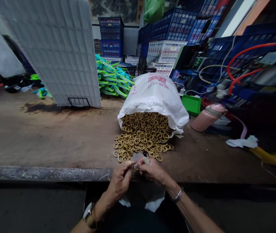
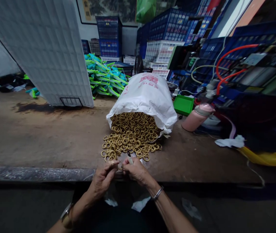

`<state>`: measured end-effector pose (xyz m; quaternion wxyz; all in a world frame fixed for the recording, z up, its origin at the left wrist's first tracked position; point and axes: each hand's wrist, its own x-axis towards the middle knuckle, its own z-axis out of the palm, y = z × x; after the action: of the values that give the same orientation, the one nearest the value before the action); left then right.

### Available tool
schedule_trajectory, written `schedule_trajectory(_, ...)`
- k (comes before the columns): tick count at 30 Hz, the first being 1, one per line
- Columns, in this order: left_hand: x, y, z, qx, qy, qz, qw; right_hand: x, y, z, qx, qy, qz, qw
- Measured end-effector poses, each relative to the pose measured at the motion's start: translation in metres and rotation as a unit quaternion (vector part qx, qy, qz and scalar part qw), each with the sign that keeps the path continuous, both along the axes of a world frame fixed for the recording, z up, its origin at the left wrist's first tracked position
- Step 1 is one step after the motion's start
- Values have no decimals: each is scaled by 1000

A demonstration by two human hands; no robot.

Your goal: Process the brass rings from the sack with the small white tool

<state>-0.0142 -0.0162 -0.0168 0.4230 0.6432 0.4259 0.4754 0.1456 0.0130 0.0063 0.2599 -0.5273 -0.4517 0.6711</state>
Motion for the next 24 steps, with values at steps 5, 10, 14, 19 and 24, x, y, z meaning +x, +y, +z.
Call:
schedule_trajectory(5, -3, 1, 2, 72, 57, -57, 994, 9, -4, 6, -75, 96, 59, 991)
schedule_trajectory(10, -2, -1, 8, 45, 72, -52, 995, 10, -5, -2, -94, 88, 70, 989)
schedule_trajectory(14, 0, -3, 11, -54, 44, -17, 997, 4, -9, -8, 27, 1, 31, 999)
schedule_trajectory(19, 6, -4, 18, -187, -80, -9, 979, -3, -16, -8, 236, -94, -2, 967)
schedule_trajectory(24, 10, -2, 22, -271, -167, -2, 948, -8, -20, -7, 253, -95, -10, 963)
